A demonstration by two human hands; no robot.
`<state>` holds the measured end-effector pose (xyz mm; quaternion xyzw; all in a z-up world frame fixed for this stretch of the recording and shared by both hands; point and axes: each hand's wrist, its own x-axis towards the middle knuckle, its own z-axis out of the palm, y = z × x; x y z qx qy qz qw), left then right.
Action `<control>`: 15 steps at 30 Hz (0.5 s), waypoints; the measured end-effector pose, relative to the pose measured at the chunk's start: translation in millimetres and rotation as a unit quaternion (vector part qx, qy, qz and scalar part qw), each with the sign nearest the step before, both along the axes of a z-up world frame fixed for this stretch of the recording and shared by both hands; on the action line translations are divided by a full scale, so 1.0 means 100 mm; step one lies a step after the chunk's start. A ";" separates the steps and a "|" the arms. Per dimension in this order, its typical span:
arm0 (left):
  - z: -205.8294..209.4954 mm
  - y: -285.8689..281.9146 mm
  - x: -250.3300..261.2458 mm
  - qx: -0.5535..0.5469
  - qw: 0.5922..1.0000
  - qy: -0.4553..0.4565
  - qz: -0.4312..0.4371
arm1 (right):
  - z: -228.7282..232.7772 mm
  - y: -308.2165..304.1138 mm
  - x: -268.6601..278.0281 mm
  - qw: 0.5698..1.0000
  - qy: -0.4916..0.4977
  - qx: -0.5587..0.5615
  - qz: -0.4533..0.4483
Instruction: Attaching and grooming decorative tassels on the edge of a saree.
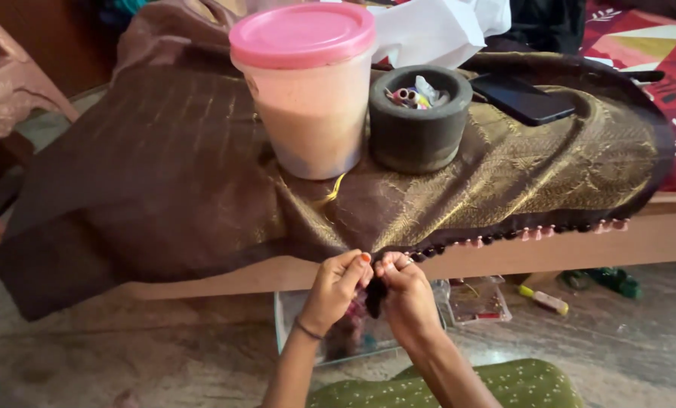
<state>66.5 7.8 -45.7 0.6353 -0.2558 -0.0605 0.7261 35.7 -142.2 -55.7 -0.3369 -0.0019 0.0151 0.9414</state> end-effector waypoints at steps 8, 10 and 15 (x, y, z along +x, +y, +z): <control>-0.27 -0.33 -0.41 -0.173 0.955 0.166 0.173 | -0.17 -0.03 -0.01 0.998 0.052 0.029 -0.015; -0.24 -0.35 -0.51 -0.134 0.963 0.142 0.186 | -0.25 -0.10 -0.09 1.000 0.022 0.004 0.004; -0.43 -0.31 -0.49 0.148 0.927 -0.040 0.342 | -1.20 -0.55 -0.51 0.859 -0.014 -0.510 0.038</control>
